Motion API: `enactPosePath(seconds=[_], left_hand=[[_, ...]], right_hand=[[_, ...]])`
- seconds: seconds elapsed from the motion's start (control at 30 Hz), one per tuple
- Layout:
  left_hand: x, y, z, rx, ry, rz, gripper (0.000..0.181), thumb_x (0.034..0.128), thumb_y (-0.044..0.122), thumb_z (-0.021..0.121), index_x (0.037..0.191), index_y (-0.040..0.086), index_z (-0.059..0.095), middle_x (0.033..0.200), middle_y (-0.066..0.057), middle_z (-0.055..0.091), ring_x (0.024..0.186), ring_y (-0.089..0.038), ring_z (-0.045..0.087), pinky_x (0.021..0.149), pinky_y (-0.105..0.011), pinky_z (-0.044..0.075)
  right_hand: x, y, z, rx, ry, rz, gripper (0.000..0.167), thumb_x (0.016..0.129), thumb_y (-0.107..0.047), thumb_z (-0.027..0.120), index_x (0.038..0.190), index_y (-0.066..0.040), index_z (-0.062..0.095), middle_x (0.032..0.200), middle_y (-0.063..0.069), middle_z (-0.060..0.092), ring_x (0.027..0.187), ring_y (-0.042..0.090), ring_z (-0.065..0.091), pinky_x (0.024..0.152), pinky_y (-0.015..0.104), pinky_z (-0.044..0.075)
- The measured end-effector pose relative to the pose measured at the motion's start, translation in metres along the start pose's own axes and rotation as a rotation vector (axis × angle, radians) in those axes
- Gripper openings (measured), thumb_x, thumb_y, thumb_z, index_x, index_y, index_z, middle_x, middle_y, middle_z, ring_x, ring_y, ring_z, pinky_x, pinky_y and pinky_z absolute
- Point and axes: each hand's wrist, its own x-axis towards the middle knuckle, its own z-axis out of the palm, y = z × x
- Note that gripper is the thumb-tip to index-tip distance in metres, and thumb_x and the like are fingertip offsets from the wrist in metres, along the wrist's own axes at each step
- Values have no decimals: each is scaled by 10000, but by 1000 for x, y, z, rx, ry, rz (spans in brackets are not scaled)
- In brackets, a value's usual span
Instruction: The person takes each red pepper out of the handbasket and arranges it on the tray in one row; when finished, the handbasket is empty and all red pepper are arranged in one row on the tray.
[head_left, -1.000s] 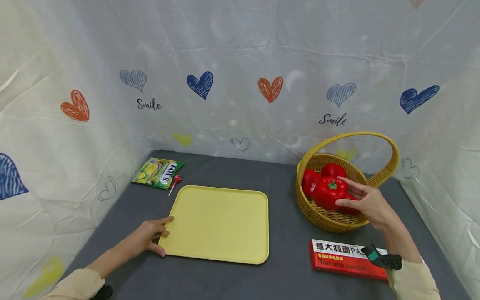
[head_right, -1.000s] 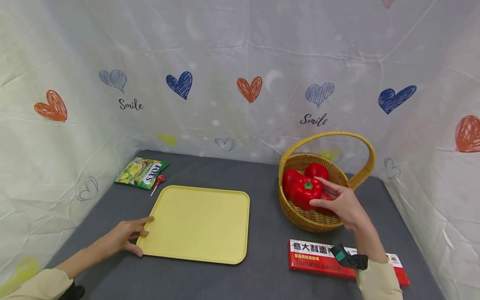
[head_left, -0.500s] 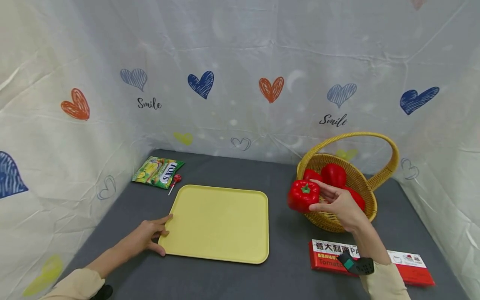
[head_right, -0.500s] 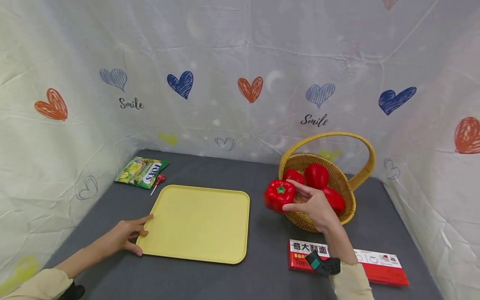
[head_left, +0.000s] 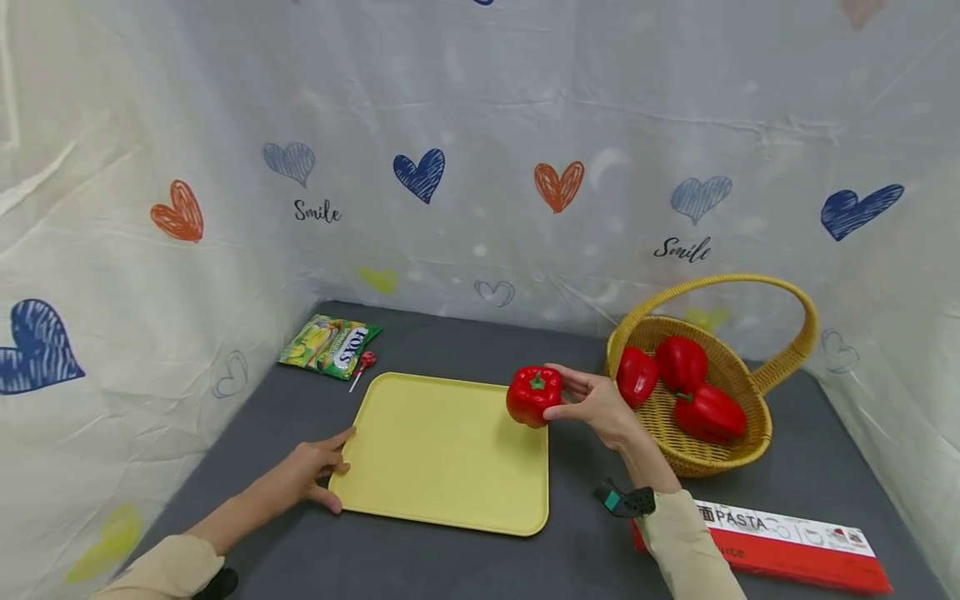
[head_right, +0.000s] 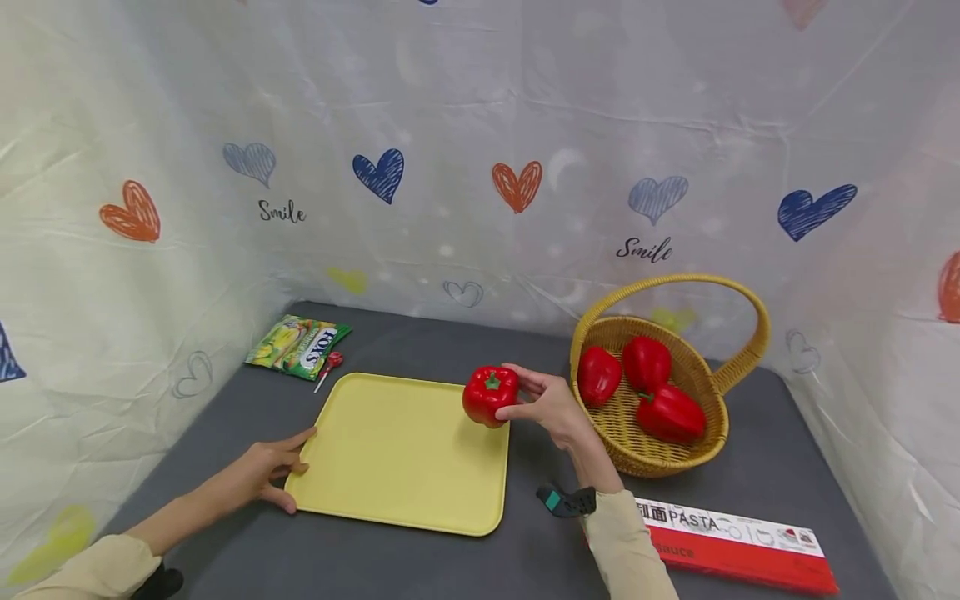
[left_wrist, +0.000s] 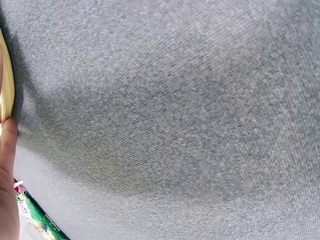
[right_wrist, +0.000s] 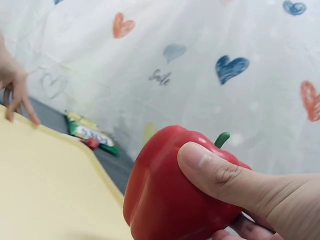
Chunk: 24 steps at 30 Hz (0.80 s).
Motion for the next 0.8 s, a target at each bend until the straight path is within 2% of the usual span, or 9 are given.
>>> enactPosePath(seconds=[0.3,0.37,0.57,0.6,0.63,0.7,0.77,0.8], left_hand=[[9,3,-5,14,-8,-14,452,611,430,801,825,51,682,1302,-415,438,1024,-385,607,680,-239,527],[8,3,-5,8,-9,-21,446,606,430,799,816,55,681,1300,-420,434,953,-336,637,649,-229,513],[3,5,-2,-29,-12,-43,464,599,422,797,836,36,698,1300,-430,420,912,-329,650,623,-200,506],[3,5,-2,-41,-11,-47,453,599,417,798,824,37,695,1303,-432,414,836,-281,661,606,-191,496],[3,5,-1,-51,-9,-52,441,599,413,798,809,42,688,1305,-433,408,749,-207,645,586,-184,479],[4,5,0,-66,-3,-50,418,598,404,798,780,51,671,1305,-438,401,586,-59,518,545,-177,433],[4,4,1,-79,0,-52,393,595,401,797,743,71,644,1308,-441,391,509,11,327,515,-181,378],[5,4,1,-87,1,-56,389,595,405,794,731,78,634,1312,-439,388,507,25,299,513,-180,369]], right_hand=[[42,23,33,47,-31,-13,681,749,-7,789,1368,6,508,1385,199,502,1285,334,453,960,351,422],[51,28,41,50,-41,-27,679,753,-11,787,1371,2,506,1389,199,497,1286,343,448,956,364,426],[75,37,67,76,-92,-32,683,763,-4,773,1388,-35,500,1407,166,491,1298,321,441,930,358,454],[79,38,71,77,-100,-35,685,767,-9,771,1393,-37,494,1411,164,487,1300,319,440,930,354,455],[82,38,75,80,-105,-36,688,771,-9,767,1398,-34,487,1416,161,482,1300,318,440,932,351,454],[89,37,83,93,-114,-37,685,777,-7,761,1402,-32,480,1414,163,484,1295,317,447,940,350,450],[97,37,90,107,-124,-40,677,787,4,750,1404,-25,474,1416,170,479,1292,318,449,946,348,445],[100,36,94,110,-130,-40,670,793,17,742,1405,-22,472,1417,174,477,1291,319,450,951,349,441]])
